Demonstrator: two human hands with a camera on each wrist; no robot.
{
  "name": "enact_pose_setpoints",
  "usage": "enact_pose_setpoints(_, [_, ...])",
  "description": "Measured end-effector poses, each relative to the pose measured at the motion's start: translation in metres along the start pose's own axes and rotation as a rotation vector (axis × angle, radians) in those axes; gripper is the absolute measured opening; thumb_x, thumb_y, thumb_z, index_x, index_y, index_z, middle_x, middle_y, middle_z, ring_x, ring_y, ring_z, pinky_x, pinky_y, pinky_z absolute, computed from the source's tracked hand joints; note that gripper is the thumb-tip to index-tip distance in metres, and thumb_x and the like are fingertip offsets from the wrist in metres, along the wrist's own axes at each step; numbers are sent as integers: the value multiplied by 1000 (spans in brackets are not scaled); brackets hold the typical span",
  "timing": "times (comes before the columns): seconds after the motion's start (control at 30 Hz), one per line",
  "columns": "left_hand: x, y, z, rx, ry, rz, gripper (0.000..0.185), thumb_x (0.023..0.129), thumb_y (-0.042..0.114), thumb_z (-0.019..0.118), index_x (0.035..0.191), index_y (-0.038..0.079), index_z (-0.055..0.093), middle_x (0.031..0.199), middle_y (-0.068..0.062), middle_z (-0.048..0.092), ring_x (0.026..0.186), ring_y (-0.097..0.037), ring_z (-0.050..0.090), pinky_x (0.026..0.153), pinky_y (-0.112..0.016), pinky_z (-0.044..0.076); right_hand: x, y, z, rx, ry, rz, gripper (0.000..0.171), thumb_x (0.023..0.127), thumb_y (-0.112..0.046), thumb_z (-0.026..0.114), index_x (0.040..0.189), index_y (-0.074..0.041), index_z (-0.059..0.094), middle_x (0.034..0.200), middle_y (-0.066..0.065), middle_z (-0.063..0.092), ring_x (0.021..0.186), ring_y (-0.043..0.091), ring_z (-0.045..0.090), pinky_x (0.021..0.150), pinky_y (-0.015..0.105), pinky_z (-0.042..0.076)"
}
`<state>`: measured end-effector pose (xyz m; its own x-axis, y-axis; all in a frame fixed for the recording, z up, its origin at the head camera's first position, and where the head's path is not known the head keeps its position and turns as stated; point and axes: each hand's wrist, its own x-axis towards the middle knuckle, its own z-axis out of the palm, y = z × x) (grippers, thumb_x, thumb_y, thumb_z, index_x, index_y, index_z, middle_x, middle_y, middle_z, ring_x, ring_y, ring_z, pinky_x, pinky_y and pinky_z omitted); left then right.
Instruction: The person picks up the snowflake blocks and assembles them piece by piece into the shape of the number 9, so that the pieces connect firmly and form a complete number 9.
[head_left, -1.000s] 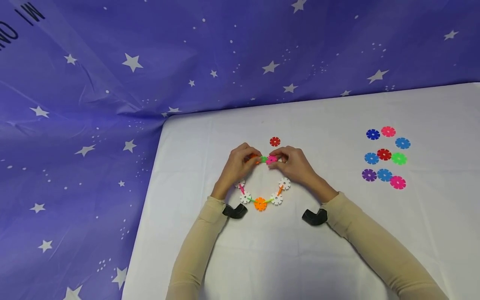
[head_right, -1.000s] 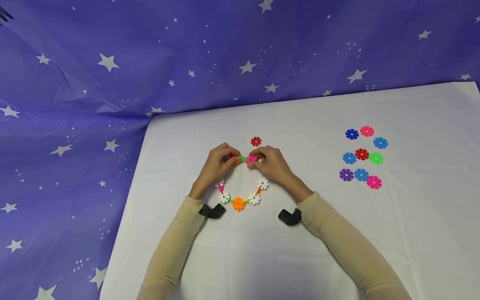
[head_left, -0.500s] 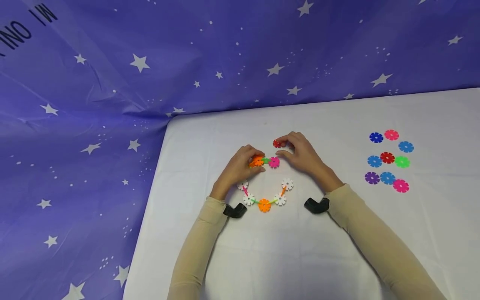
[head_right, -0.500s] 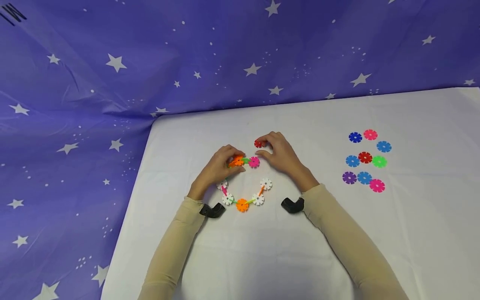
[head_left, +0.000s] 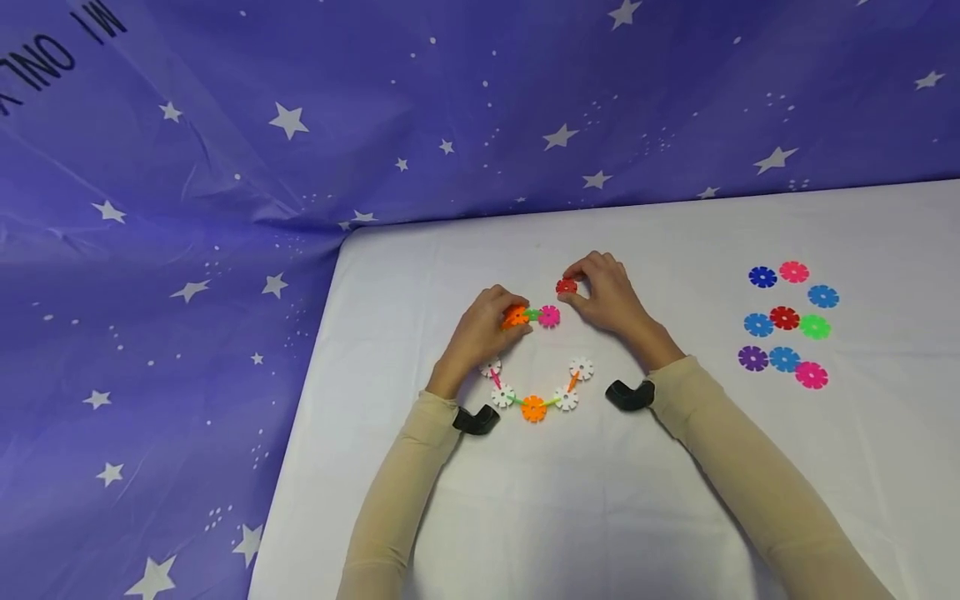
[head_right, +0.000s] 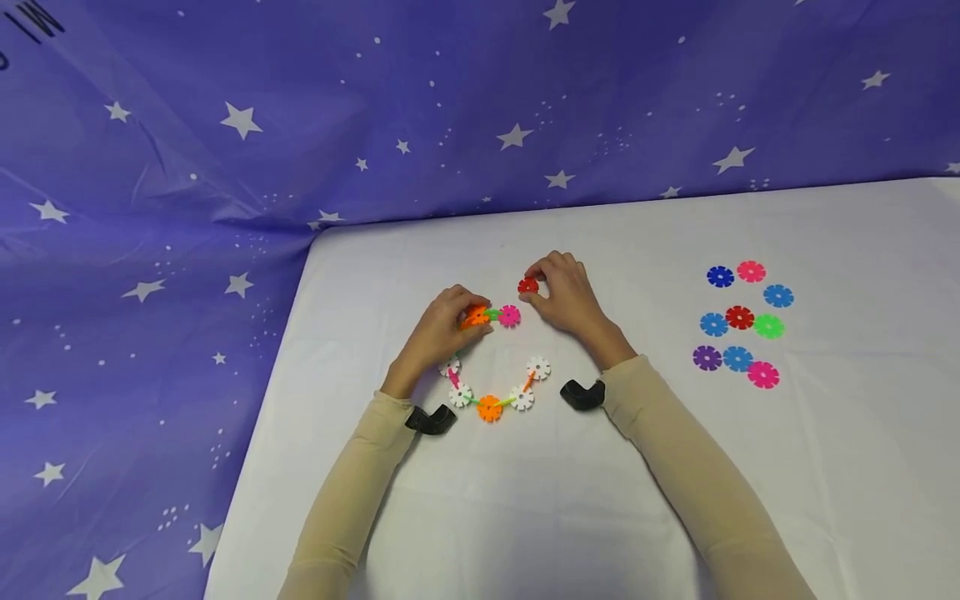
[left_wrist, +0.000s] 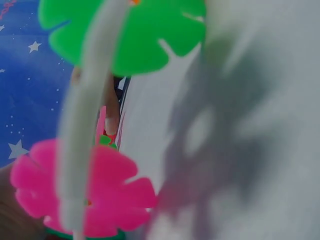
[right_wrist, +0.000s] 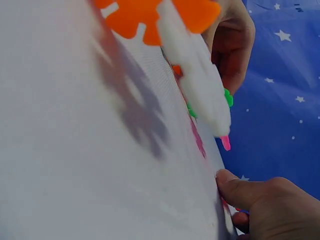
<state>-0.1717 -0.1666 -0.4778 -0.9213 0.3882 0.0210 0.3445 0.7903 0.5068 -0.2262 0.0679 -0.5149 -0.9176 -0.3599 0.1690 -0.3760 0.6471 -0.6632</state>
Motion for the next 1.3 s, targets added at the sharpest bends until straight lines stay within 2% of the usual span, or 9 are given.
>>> enact_pose_setpoints(0.1, [0,2,-2,8,-39,-22,41,87,31,75,122,11,66,111,-4,60,102,-18,53,90,-33,47,-9,-2,-4,28,-24,29,33,86,-23,77,109,-6,61,92,10,60,84,26,50,79,40,37])
enact_pose_setpoints(0.23, [-1,7,-8,13,-87,-34,48,86,32,77,127,12,63,116,-5,59,109,-21,51,97,-36,44,-25,-6,-7,108,-40,-1,23,91,-15,70,108,-6,59,84,8,60,73,21,49,67,33,39])
enact_pose_setpoints(0.37, [0,14,-9,53,-112,4,53,84,35,77,130,13,62,118,-6,59,110,-24,50,97,-39,38,-39,-10,-6,212,-27,-40,19,91,-6,68,108,-4,60,85,7,63,72,17,51,64,26,42])
enact_pose_setpoints(0.5, [4,17,0,83,-122,60,54,86,37,75,133,17,61,118,-4,58,107,-21,50,95,-38,38,-50,-15,-5,244,-19,-44,16,88,-2,69,103,-5,64,83,6,64,71,16,52,62,24,42])
enact_pose_setpoints(0.6, [7,13,6,66,-108,90,48,88,34,74,132,18,63,114,-3,59,101,-19,51,91,-35,40,-54,-21,-3,244,-18,-32,12,87,-3,70,98,-5,67,81,6,64,70,16,53,61,24,43])
enact_pose_setpoints(0.77, [10,11,10,47,-55,101,38,92,30,70,127,17,66,107,-2,60,98,-19,51,89,-34,41,-55,-26,-1,262,25,-20,9,86,-3,72,94,-5,68,80,6,65,68,16,53,61,22,43])
enact_pose_setpoints(1.1, [13,16,10,49,-38,106,39,91,33,70,125,13,67,106,-3,62,97,-19,52,89,-35,43,-56,-31,1,300,81,-15,9,85,-2,73,92,-5,69,78,6,66,66,16,54,58,18,43])
enact_pose_setpoints(1.3, [13,18,12,43,-9,110,39,89,32,72,122,11,69,102,-3,65,93,-18,54,82,-33,45,-58,-33,1,294,85,-36,11,84,-1,73,94,-3,69,80,7,67,67,15,56,59,20,45])
